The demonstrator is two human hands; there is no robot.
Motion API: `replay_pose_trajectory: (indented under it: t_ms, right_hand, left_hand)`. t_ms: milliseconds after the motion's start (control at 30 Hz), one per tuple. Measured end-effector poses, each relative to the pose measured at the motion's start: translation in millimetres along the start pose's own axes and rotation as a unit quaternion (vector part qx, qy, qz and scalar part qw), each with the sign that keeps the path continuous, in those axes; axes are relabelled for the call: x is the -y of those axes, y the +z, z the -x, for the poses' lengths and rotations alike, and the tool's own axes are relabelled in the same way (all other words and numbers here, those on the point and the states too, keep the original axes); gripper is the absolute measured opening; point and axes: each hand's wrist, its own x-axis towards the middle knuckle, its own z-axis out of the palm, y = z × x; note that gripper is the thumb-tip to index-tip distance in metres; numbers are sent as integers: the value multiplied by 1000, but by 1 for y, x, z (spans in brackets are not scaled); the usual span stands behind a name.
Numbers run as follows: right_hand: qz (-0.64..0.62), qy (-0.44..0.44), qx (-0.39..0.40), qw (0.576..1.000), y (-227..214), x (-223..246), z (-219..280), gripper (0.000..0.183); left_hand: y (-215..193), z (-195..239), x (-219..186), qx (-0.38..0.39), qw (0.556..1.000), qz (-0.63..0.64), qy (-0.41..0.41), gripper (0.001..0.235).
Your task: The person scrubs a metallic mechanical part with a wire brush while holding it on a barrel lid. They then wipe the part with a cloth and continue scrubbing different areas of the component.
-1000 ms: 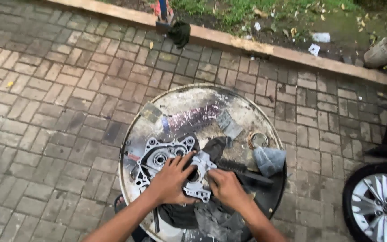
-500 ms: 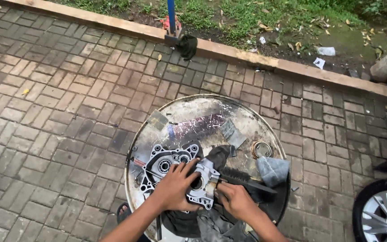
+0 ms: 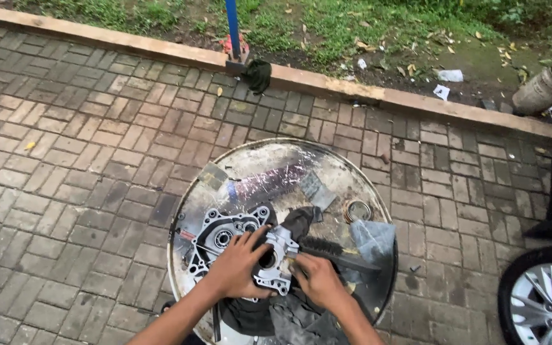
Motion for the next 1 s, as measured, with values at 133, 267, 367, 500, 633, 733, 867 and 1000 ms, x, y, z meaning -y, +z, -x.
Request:
replay_pose_trajectory:
  t_ms: [133,267,367,500,633,733,867,1000]
  right_hand:
    - [23,-39,-19,999,9,-1,-12,8]
    - [31,68,43,996,1,-25,10,29]
    - [6,172,65,983,-13,-23,30,28]
    - [-63,249,-69,964,-27,2,37,20]
    - [-225,308,-143,913,-5,-11,46,20]
    - [-295,279,-197,892,6,-25,50,24]
    - [-573,302,-203,735,13,-20,54,20]
    - [-684,347,-206,607,33,-51,66,35]
  left_hand:
    - [3,2,1,-39,999,-18,22,111]
    - [-3,3,-2,-26,1000,7,9,107]
    - [-1,2,-3,7,1000,16,-18,109]
    - [2,1,1,-36,999,13,-4,107]
    - [7,5,0,-20,999,31,-12,106]
    - [7,1,0,-40,999,8,-12,112]
    - [9,3,2,-55,998,8,-16,112]
    - [12,3,3,-51,998,10,-19,113]
